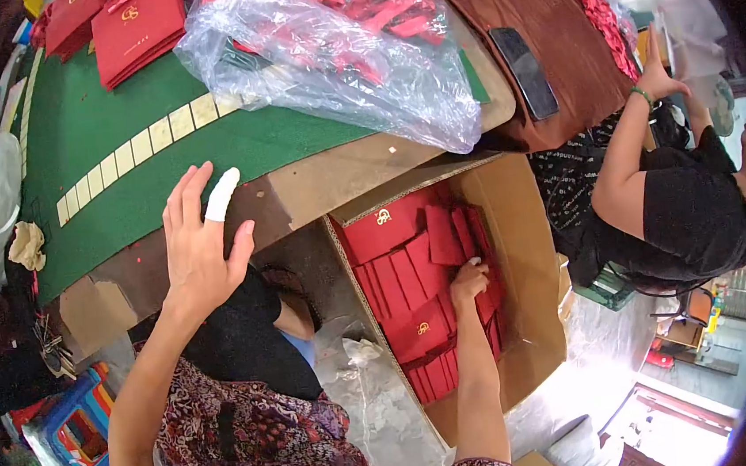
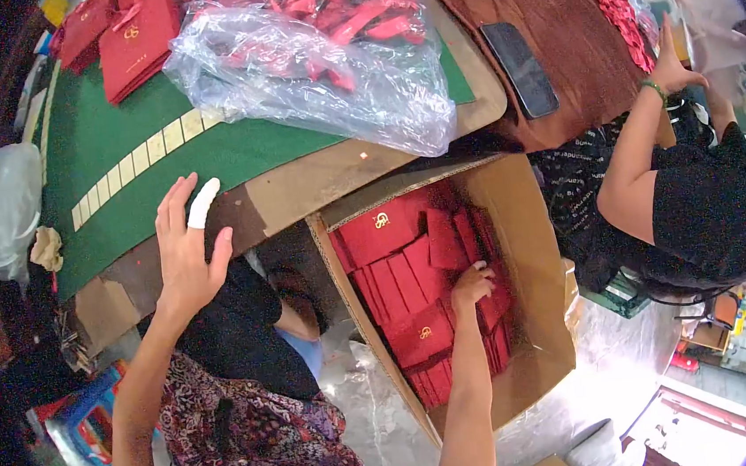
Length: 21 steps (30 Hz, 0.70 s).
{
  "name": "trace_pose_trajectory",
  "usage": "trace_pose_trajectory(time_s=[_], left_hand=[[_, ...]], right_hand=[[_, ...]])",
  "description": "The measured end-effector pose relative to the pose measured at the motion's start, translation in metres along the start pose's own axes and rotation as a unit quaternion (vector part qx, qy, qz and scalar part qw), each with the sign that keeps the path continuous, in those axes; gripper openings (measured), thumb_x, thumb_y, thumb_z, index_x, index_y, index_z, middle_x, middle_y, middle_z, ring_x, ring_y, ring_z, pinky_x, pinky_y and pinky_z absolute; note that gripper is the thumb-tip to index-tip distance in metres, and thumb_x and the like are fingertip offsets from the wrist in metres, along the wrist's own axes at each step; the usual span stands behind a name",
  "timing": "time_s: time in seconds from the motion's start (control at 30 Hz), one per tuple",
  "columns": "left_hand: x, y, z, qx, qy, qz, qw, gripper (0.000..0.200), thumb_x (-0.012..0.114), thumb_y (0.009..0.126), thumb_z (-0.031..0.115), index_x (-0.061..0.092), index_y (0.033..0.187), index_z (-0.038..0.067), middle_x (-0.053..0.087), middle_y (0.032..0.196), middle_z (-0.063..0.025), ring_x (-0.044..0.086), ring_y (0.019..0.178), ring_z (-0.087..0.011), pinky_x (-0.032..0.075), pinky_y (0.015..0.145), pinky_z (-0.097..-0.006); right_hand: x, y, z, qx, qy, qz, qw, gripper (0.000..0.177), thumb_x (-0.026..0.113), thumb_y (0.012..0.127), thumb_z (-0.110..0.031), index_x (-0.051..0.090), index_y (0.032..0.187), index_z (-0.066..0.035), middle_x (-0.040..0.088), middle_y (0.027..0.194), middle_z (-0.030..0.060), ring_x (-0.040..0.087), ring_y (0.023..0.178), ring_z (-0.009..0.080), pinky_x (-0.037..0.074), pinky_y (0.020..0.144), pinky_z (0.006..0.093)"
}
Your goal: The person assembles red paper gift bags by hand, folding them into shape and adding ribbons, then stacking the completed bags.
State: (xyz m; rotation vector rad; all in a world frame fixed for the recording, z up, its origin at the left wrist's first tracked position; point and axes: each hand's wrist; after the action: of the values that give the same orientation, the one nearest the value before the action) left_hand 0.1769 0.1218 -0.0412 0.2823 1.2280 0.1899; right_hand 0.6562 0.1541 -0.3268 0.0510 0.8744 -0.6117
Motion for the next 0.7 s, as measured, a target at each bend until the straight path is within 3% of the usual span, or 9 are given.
trace_pose_trajectory(time_s=[0.1, 0.2, 0.27, 0.47, 0.57, 0.7], left_hand=[[0.0, 0.0, 0.0, -0.006, -0.004, -0.008, 1.0, 0.057, 0.065, 0.083, 0.013, 0.049, 0.136, 0.001, 0.04, 0.144, -0.0222, 0.039, 0.131, -0.0438, 0.032, 0.109, -0.0509], [0.0, 0.0, 0.0, -0.009, -0.003, -0.008, 1.0, 0.056, 0.065, 0.083, 0.013, 0.049, 0.135, 0.001, 0.04, 0.144, -0.0221, 0.039, 0.131, -0.0442, 0.032, 0.108, -0.0514], [0.0, 0.0, 0.0, -0.012, -0.005, -0.014, 1.0, 0.056, 0.065, 0.083, 0.013, 0.049, 0.135, 0.001, 0.04, 0.144, -0.022, 0.038, 0.131, -0.0443, 0.032, 0.108, -0.0516], [0.001, -0.001, -0.002, -0.016, -0.013, -0.006, 1.0, 0.056, 0.065, 0.084, 0.017, 0.049, 0.136, 0.004, 0.039, 0.144, -0.0215, 0.038, 0.132, -0.0436, 0.031, 0.108, -0.0515], [0.001, 0.0, -0.002, -0.019, -0.014, 0.0, 1.0, 0.056, 0.068, 0.082, 0.019, 0.052, 0.134, 0.005, 0.042, 0.141, -0.0213, 0.039, 0.131, -0.0422, 0.034, 0.106, -0.0512], [0.002, -0.001, -0.004, -0.025, -0.024, -0.002, 0.999, 0.056, 0.068, 0.083, 0.021, 0.052, 0.134, 0.006, 0.041, 0.141, -0.0204, 0.038, 0.131, -0.0414, 0.034, 0.106, -0.0513]], right_hand=[[0.01, -0.005, 0.003, -0.017, -0.018, 0.034, 0.999, 0.061, 0.067, 0.087, -0.026, 0.041, 0.14, -0.008, 0.056, 0.124, 0.024, 0.071, 0.083, 0.0284, 0.06, 0.062, 0.0392], [0.038, 0.008, 0.008, -0.041, 0.046, 0.045, 0.997, 0.055, 0.059, 0.09, -0.017, 0.043, 0.142, -0.006, 0.057, 0.121, 0.0249, 0.068, 0.084, 0.0363, 0.06, 0.061, 0.0431], [0.053, 0.02, 0.017, -0.077, 0.132, 0.066, 0.986, 0.05, 0.059, 0.09, -0.016, 0.047, 0.137, -0.006, 0.063, 0.109, 0.0227, 0.07, 0.081, 0.0322, 0.06, 0.061, 0.0385], [-0.002, 0.015, 0.048, -0.141, 0.083, 0.042, 0.986, 0.031, 0.056, 0.093, -0.016, 0.056, 0.123, -0.009, 0.069, 0.097, 0.0148, 0.072, 0.081, 0.0289, 0.059, 0.066, 0.0355], [0.019, 0.03, 0.046, -0.109, 0.095, 0.039, 0.989, 0.03, 0.065, 0.087, -0.024, 0.059, 0.112, -0.008, 0.069, 0.098, 0.0142, 0.072, 0.084, 0.0305, 0.059, 0.069, 0.0392], [0.029, 0.033, 0.032, -0.081, 0.126, 0.034, 0.988, 0.024, 0.06, 0.091, -0.021, 0.06, 0.111, -0.009, 0.069, 0.099, 0.0133, 0.072, 0.084, 0.0299, 0.059, 0.069, 0.0389]])
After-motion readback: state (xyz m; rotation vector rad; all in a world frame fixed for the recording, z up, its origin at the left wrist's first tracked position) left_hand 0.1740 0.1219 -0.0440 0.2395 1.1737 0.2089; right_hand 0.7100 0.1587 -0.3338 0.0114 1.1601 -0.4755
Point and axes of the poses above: each hand's wrist, its own y-axis towards the middle knuckle, its own x-axis out of the palm, z = x × y
